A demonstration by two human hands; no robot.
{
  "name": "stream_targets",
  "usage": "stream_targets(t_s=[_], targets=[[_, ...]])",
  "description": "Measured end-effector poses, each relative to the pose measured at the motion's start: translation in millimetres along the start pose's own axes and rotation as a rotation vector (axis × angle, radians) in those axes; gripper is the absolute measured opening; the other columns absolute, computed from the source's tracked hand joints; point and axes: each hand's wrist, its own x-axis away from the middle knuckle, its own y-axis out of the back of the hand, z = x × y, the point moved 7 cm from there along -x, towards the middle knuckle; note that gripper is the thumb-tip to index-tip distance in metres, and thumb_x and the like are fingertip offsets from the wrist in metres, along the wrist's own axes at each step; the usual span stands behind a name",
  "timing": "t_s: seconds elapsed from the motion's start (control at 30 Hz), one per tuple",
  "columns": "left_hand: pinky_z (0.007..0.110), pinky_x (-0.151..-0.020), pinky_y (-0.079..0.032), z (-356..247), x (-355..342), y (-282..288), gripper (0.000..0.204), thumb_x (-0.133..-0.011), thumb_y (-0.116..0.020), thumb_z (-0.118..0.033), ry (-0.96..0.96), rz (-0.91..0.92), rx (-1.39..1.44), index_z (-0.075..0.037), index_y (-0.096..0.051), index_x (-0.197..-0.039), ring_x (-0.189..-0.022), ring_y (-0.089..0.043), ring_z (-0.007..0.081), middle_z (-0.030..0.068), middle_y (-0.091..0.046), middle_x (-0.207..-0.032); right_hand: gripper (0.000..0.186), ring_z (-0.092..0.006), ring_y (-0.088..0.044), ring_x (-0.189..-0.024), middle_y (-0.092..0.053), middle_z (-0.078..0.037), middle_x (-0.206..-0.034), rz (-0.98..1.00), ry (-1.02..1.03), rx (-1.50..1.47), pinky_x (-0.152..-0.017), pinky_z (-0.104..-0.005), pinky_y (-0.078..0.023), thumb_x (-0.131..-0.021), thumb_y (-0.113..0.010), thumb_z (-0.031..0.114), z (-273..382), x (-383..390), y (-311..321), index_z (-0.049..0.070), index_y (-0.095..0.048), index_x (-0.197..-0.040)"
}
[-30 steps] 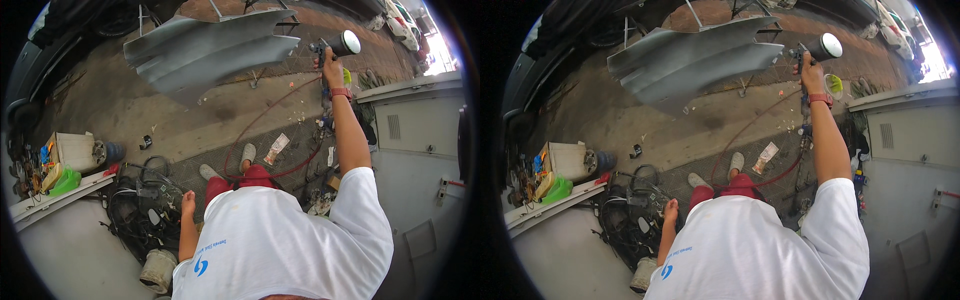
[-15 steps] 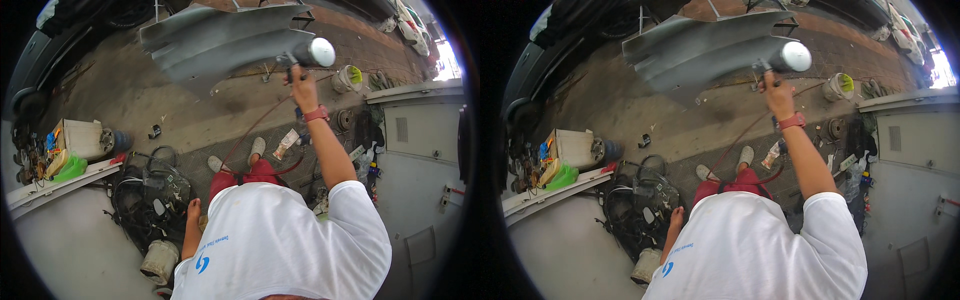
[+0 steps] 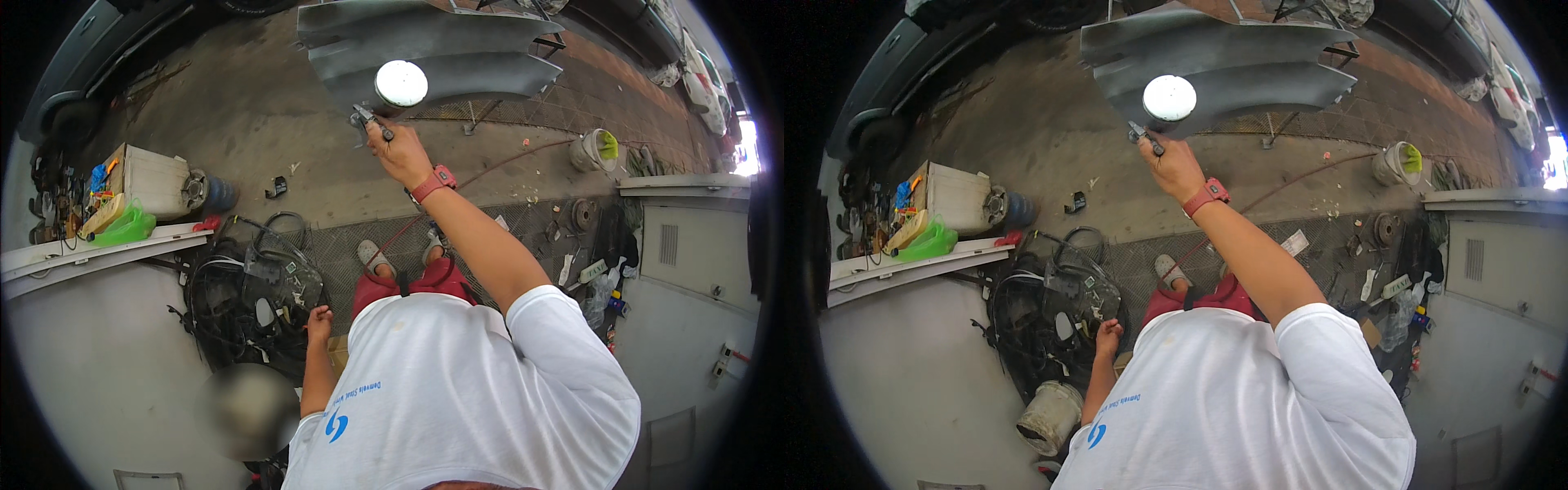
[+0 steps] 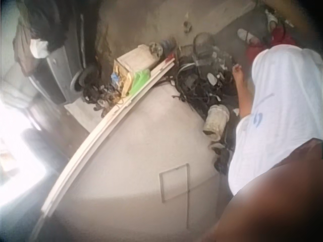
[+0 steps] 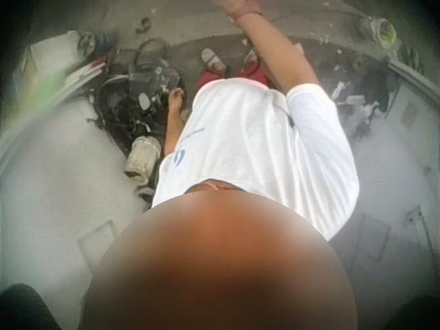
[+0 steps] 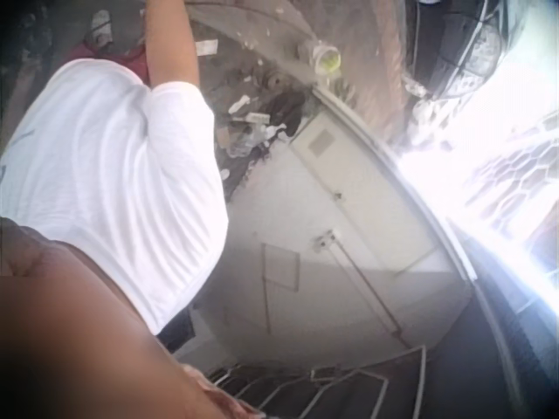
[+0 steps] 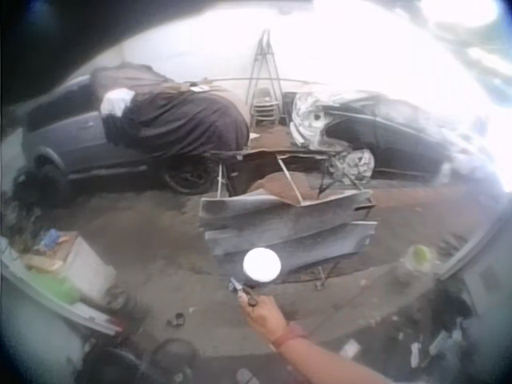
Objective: The person uses a spray gun to apply black paint to a car bumper mounted on a stand. After finishing the spray, the person walks to a cluttered area, sits on the floor, and mixes yellow paint in a container with a stirrer.
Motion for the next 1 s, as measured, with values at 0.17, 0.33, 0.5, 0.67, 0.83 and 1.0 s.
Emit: stream_targets(t_s=[0.17, 0.33, 0.5, 0.67, 0.83, 1.0], targets=[[0.03, -0.078, -0.053, 68.8, 20.7, -2.1, 0.02, -0.103, -0.069, -0.015, 0.294, -0.004, 0.084, -0.002, -0.066, -0.118, -0.083, -0.065, 0.0147, 0.0042, -0.071, -0.096, 0.053, -0.0152, -0.068, -0.068, -0.071, -0.008, -0.077, -0.051, -0.123, -0.038, -0.063, -0.0323, -0.054, -0.109, -0.055, 0.046, -36.0, 3.7, 34.8, -0.005, -0.071, -0.108], [0.032, -0.079, -0.053, 81.5, 32.2, -28.8, 0.025, -0.106, -0.067, -0.025, 0.353, 0.062, 0.083, -0.002, -0.066, -0.116, -0.083, -0.064, 0.0152, 0.0049, -0.07, -0.096, 0.053, -0.0138, -0.071, -0.069, -0.074, -0.007, -0.083, -0.255, -0.193, -0.09, -0.049, -0.028, -0.052, -0.111, -0.052, 0.048, -71.8, 20.8, 155.7, -0.001, -0.071, -0.107], [0.034, -0.082, -0.053, 44.2, 11.2, -68.0, 0.03, -0.106, -0.067, -0.029, 0.254, 0.107, -0.014, -0.002, -0.067, -0.119, -0.086, -0.065, 0.017, 0.0054, -0.07, -0.097, 0.058, -0.0141, -0.07, -0.066, -0.073, -0.009, -0.081, -0.444, -0.251, -0.061, -0.044, -0.0273, -0.05, -0.111, -0.049, 0.052, -101.4, 35.1, 290.6, -0.002, -0.069, -0.106], [0.031, -0.086, -0.054, -41.6, -7.4, -106.6, 0.032, -0.106, -0.067, -0.027, 0.02, 0.111, -0.001, -0.004, -0.066, -0.127, -0.091, -0.065, 0.0137, 0.0043, -0.071, -0.103, 0.064, -0.0172, -0.074, -0.069, -0.075, -0.011, -0.084, -0.527, -0.291, -0.023, -0.044, -0.028, -0.052, -0.109, -0.047, 0.059, -136.0, 38.1, 404.0, 0.0, -0.07, -0.102], [0.029, -0.086, -0.05, -98.2, 7.7, -130.9, 0.038, -0.107, -0.066, -0.035, -0.057, 0.099, -0.063, -0.009, -0.065, -0.134, -0.095, -0.064, 0.0121, 0.0011, -0.071, -0.11, 0.066, -0.0186, -0.075, -0.069, -0.076, -0.011, -0.084, -0.647, -0.333, 0.039, -0.044, -0.0286, -0.053, -0.108, -0.048, 0.06, -172.6, 29.8, 489.2, -0.002, -0.07, -0.103], [0.03, -0.088, -0.053, -76.2, 28.1, -145.8, 0.03, -0.106, -0.066, -0.023, -0.025, 0.107, -0.066, -0.005, -0.066, -0.129, -0.093, -0.065, 0.0134, 0.0029, -0.071, -0.104, 0.062, -0.017, -0.074, -0.068, -0.076, -0.011, -0.086, -0.696, -0.358, 0.193, -0.044, -0.0284, -0.053, -0.109, -0.05, 0.056, -195.1, 21.4, 521.7, -0.003, -0.07, -0.106]])
